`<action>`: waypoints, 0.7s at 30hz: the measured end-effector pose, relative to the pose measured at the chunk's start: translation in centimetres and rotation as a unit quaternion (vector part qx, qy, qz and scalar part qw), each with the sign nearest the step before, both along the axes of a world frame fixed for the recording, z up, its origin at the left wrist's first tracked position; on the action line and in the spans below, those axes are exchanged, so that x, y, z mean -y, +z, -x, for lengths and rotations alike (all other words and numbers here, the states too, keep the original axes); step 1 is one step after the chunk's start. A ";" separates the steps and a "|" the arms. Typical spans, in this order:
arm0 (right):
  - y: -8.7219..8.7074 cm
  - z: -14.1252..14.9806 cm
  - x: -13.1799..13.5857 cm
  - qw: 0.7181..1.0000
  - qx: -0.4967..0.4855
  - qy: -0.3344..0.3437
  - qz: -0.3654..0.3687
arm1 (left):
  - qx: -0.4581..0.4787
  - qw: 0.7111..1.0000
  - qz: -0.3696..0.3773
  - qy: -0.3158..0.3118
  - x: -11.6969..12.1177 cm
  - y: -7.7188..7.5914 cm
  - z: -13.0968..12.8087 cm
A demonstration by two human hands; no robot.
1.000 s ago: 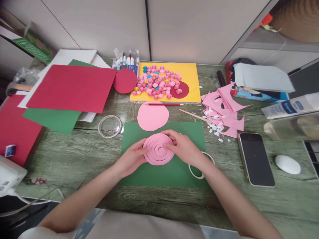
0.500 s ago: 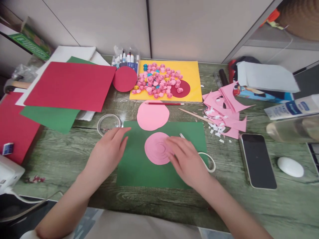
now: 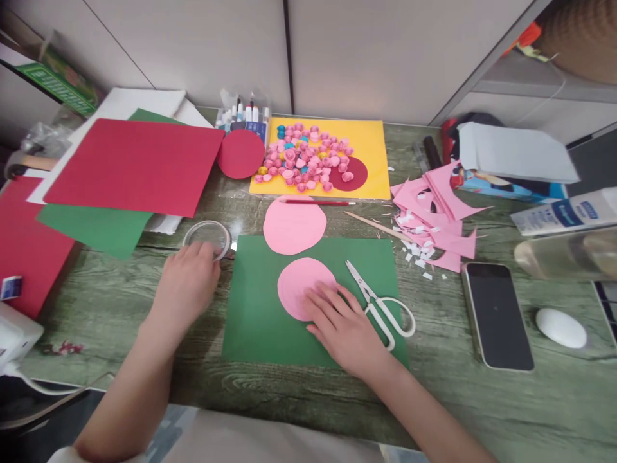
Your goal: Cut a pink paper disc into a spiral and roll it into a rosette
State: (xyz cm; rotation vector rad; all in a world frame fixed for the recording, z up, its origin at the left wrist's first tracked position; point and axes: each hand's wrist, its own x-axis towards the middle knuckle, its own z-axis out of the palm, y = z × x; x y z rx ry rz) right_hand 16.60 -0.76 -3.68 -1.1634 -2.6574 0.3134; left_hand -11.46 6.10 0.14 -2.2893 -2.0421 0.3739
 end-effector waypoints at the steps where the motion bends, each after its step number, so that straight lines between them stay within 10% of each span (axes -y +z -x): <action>1: -0.1 -0.1 0.0 1.000 0.001 0.000 0.000 | 0.009 1.000 -0.004 0.002 0.0 0.1 0.0; 6: -0.3 -0.8 0.0 0.999 0.037 0.021 0.004 | 0.176 0.984 -0.040 0.007 0.5 1.5 -1.4; 11: 0.2 -1.6 -0.5 0.998 0.035 0.005 -0.046 | 0.484 0.872 0.070 -0.013 1.9 2.7 -3.4; 15: 0.7 -1.9 -1.1 0.994 -0.009 -0.070 -0.083 | 0.617 0.781 0.098 0.008 2.6 2.3 -4.2; 21: 1.0 -3.4 -0.3 0.971 0.030 -0.234 -0.028 | 0.674 0.736 0.056 0.035 2.6 0.9 -4.3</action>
